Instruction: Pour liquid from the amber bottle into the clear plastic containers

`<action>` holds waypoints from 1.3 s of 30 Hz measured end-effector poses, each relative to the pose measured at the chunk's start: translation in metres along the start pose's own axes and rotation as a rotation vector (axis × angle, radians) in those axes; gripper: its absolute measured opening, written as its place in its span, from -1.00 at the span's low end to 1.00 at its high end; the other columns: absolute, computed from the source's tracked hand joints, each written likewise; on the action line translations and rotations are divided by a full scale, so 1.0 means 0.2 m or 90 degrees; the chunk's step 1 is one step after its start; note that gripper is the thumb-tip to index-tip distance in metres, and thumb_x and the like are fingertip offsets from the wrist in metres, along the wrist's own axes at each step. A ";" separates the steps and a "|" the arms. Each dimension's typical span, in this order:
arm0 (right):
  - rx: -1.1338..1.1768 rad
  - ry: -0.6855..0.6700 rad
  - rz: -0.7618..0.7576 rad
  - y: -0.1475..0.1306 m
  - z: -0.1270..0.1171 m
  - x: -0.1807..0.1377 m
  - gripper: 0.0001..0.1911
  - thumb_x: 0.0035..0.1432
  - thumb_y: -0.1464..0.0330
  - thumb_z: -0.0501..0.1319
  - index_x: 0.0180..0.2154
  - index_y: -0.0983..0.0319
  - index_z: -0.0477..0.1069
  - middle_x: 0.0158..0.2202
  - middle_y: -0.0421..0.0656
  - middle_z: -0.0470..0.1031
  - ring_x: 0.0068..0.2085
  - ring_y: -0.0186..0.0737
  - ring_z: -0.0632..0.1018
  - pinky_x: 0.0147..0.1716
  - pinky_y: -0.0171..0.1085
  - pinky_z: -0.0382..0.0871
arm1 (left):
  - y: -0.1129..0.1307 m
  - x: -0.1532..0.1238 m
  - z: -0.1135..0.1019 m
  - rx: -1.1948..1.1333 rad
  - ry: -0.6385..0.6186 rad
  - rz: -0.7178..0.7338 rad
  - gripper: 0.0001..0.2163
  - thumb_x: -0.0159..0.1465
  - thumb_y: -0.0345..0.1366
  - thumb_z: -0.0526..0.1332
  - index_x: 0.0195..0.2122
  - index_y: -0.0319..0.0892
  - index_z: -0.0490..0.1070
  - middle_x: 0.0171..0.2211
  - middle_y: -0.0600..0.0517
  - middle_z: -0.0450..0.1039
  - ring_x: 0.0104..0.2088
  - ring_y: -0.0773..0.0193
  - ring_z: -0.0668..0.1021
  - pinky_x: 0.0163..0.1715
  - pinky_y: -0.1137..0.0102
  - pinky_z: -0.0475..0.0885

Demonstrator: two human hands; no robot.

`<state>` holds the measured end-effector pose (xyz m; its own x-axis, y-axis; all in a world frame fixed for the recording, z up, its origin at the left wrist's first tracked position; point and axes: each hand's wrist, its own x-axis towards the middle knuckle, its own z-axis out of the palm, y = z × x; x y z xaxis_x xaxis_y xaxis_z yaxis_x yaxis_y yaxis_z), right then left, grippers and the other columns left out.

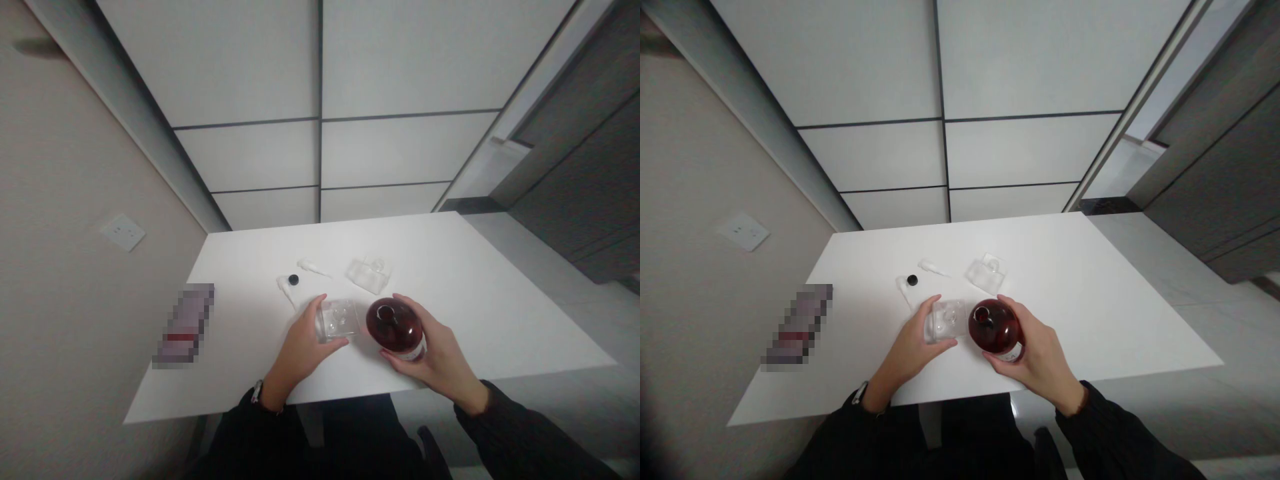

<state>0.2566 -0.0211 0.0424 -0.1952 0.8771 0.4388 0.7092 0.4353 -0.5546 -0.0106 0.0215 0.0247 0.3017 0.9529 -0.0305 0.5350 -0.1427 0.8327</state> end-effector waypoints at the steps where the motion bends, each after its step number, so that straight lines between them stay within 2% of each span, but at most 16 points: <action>1: -0.014 -0.004 -0.013 0.01 0.00 0.01 -0.22 0.14 0.15 0.40 0.30 0.18 0.20 0.17 0.07 0.56 0.12 0.11 0.64 0.05 -0.02 0.61 | 0.00 0.00 0.01 0.010 0.003 0.009 -0.24 0.17 -0.23 0.49 0.35 -0.13 0.21 0.34 -0.20 0.36 0.34 -0.13 0.43 0.37 -0.08 0.30; 9: -0.116 -0.056 -0.062 0.08 -0.03 0.06 -0.28 0.20 0.19 0.35 0.30 0.21 0.18 0.13 0.06 0.58 0.08 0.04 0.66 -0.04 -0.09 0.64 | 0.00 -0.01 0.00 0.067 0.027 0.114 -0.23 0.19 -0.15 0.48 0.37 -0.06 0.20 0.32 -0.15 0.37 0.32 -0.09 0.45 0.35 -0.05 0.34; 14: -0.168 -0.073 -0.091 0.11 -0.05 0.07 -0.28 0.21 0.18 0.33 0.31 0.22 0.18 0.15 0.08 0.56 0.08 0.06 0.66 -0.08 -0.07 0.65 | 0.00 -0.01 0.00 0.084 0.017 0.133 -0.18 0.21 -0.09 0.47 0.43 -0.03 0.12 0.31 -0.16 0.37 0.27 -0.10 0.49 0.28 -0.04 0.42; 19: -0.214 -0.091 -0.125 0.13 -0.07 0.08 -0.28 0.22 0.18 0.34 0.30 0.26 0.19 0.16 0.10 0.56 0.06 0.07 0.66 -0.11 -0.09 0.65 | 0.00 -0.01 0.00 0.101 0.013 0.159 -0.11 0.23 -0.02 0.45 0.48 -0.01 0.02 0.28 -0.17 0.38 0.27 -0.11 0.47 0.27 -0.04 0.41; 26: -0.274 -0.099 -0.172 0.12 -0.10 0.10 -0.35 0.34 0.11 0.22 0.30 0.31 0.20 0.09 0.11 0.59 -0.05 0.04 0.69 -0.24 -0.14 0.64 | 0.00 -0.01 0.00 0.115 0.012 0.184 -0.11 0.23 0.02 0.44 0.48 -0.01 0.03 0.23 -0.14 0.43 0.20 -0.08 0.50 0.22 0.00 0.45; 30: -0.295 -0.096 -0.199 0.12 -0.10 0.10 -0.36 0.40 0.05 0.15 0.30 0.33 0.21 0.07 0.12 0.59 -0.07 0.04 0.69 -0.24 -0.14 0.64 | 0.01 -0.01 0.00 0.125 0.011 0.191 -0.12 0.22 0.01 0.45 0.47 -0.02 0.05 0.19 -0.13 0.45 0.17 -0.07 0.52 0.19 0.02 0.47; 39: -0.335 -0.103 -0.257 0.11 -0.13 0.14 -0.41 0.37 0.18 0.22 0.28 0.38 0.26 0.06 0.17 0.58 -0.05 0.03 0.67 -0.19 -0.16 0.61 | 0.02 -0.01 0.00 0.131 0.010 0.192 -0.12 0.21 0.02 0.45 0.47 0.00 0.07 0.19 -0.12 0.45 0.15 -0.06 0.52 0.18 0.02 0.47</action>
<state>0.2836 0.0070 0.0606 -0.5836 0.7037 0.4052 0.7864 0.6142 0.0659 -0.0096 0.0185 0.0273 0.4587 0.8635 0.2095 0.5720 -0.4674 0.6740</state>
